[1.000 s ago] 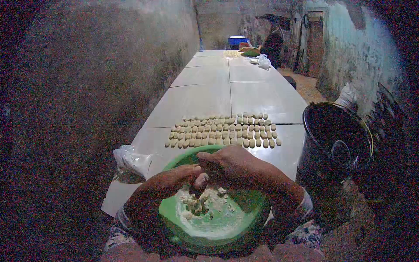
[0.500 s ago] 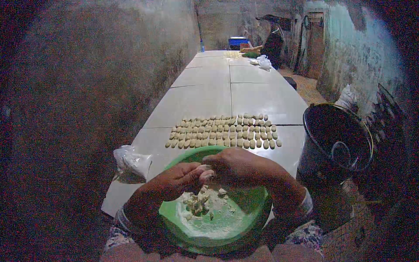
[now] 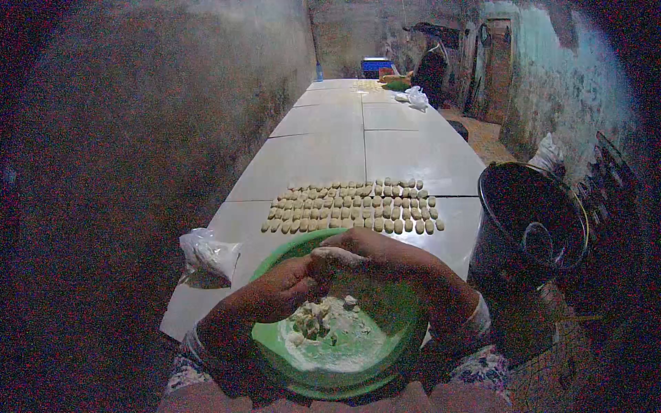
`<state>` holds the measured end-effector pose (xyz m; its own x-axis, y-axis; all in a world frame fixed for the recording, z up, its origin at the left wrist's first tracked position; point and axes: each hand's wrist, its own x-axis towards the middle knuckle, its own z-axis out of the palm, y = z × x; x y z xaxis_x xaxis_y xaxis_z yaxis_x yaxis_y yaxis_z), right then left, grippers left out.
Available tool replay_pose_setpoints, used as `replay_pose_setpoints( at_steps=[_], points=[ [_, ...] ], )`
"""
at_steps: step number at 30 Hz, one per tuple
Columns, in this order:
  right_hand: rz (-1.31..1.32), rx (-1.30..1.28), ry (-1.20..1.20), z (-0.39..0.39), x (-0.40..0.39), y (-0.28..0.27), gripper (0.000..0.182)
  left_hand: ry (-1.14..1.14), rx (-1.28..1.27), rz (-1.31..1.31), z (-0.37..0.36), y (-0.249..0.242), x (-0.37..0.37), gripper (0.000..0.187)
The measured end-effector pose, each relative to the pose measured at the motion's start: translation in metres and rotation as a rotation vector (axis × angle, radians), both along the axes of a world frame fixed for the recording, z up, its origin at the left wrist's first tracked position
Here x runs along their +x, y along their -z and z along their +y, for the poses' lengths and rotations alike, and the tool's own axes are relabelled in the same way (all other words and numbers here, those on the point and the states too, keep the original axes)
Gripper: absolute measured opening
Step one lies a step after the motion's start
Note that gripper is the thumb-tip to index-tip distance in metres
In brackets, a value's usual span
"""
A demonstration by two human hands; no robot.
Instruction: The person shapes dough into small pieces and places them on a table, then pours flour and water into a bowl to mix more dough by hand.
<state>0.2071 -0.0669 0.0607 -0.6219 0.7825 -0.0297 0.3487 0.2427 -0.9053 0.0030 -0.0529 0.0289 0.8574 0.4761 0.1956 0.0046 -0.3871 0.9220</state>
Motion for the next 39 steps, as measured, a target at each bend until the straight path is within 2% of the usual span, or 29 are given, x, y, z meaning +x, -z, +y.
replay_pose_setpoints(
  at_steps=[1,2,3,5,6,7,9,11,13,14,17,18,19,21,22,23,25,27,29,30,33,34,35,37,38,39],
  points=[
    [0.002,-0.001,0.001,-0.004,-0.001,-0.004,0.046,-0.035,0.121,-0.052,-0.004,-0.003,0.001,0.030],
    [0.027,0.011,0.030,-0.011,-0.002,-0.010,0.043,-0.048,-0.028,0.000,-0.007,-0.008,0.001,0.038],
    [0.053,0.024,0.059,-0.015,-0.002,-0.014,0.041,-0.048,-0.027,0.000,-0.002,-0.005,0.000,0.038],
    [0.031,0.053,-0.015,-0.006,0.000,-0.005,0.041,0.078,-0.239,0.030,0.010,-0.002,-0.003,0.047],
    [0.094,0.075,-0.011,-0.008,0.000,-0.003,0.045,0.060,-0.181,0.062,0.012,-0.003,-0.008,0.051],
    [0.157,0.098,-0.007,-0.009,-0.001,-0.004,0.049,0.060,-0.180,0.062,0.014,-0.001,-0.008,0.051],
    [0.149,0.075,-0.036,-0.005,0.001,-0.001,0.053,0.174,-0.336,0.131,0.020,0.006,-0.007,0.049],
    [0.141,0.048,-0.067,-0.003,0.003,0.001,0.058,0.154,-0.303,0.091,0.011,-0.004,-0.005,0.045],
    [0.103,0.108,0.095,-0.001,0.004,0.002,0.060,-0.015,-0.250,0.094,0.007,-0.005,-0.003,0.043],
    [0.060,0.172,0.142,0.003,0.007,0.006,0.057,-0.028,-0.222,0.089,0.006,-0.004,-0.003,0.043],
    [-0.024,0.199,0.029,0.000,-0.003,0.003,0.053,-0.078,-0.092,0.090,0.006,0.002,-0.002,0.044],
    [-0.071,0.119,0.094,-0.008,-0.007,-0.001,0.048,-0.052,-0.001,0.059,0.005,0.001,-0.003,0.045],
    [-0.069,0.118,0.095,-0.010,-0.008,-0.003,0.048,-0.051,-0.002,0.061,0.005,0.000,-0.003,0.045],
    [-0.007,-0.047,0.073,-0.009,-0.007,-0.007,0.043,-0.034,0.100,-0.033,0.003,0.001,-0.003,0.043],
    [0.075,0.019,0.004,-0.004,-0.006,0.001,0.041,-0.049,0.042,0.021,0.003,0.001,-0.003,0.040],
    [0.075,0.019,0.004,-0.002,-0.003,0.006,0.041,-0.049,0.043,0.021,0.002,-0.001,-0.003,0.040],
    [0.166,0.000,0.061,-0.001,-0.001,0.010,0.042,-0.056,-0.134,0.076,0.000,-0.009,-0.003,0.038],
    [0.222,-0.054,0.099,0.007,0.011,0.015,0.047,-0.039,-0.198,0.024,-0.001,-0.010,-0.002,0.037],
    [0.168,0.006,-0.012,0.025,0.026,0.012,0.052,-0.038,-0.254,0.029,0.001,-0.006,-0.003,0.036],
    [0.228,-0.033,0.114,0.018,0.028,0.019,0.061,-0.029,-0.245,0.037,0.003,-0.004,-0.005,0.036],
    [0.251,-0.154,0.226,-0.006,0.002,0.017,0.071,-0.035,-0.212,-0.005,-0.002,-0.007,-0.003,0.035],
    [0.205,-0.192,0.063,-0.001,-0.004,0.016,0.076,-0.033,-0.212,0.000,-0.004,-0.009,-0.002,0.035],
    [0.208,-0.193,0.065,0.001,-0.003,0.019,0.076,-0.012,-0.196,0.040,-0.005,-0.011,-0.001,0.036],
    [0.246,-0.189,0.227,0.004,-0.004,0.023,0.068,0.009,-0.181,0.080,-0.006,-0.011,-0.001,0.036],
    [0.170,-0.080,0.355,0.002,-0.008,0.014,0.073,0.005,-0.176,0.045,-0.005,-0.009,-0.002,0.036],
    [0.170,-0.079,0.353,0.005,-0.003,0.012,0.073,0.001,-0.169,0.009,-0.005,-0.008,-0.002,0.036]
  ],
)
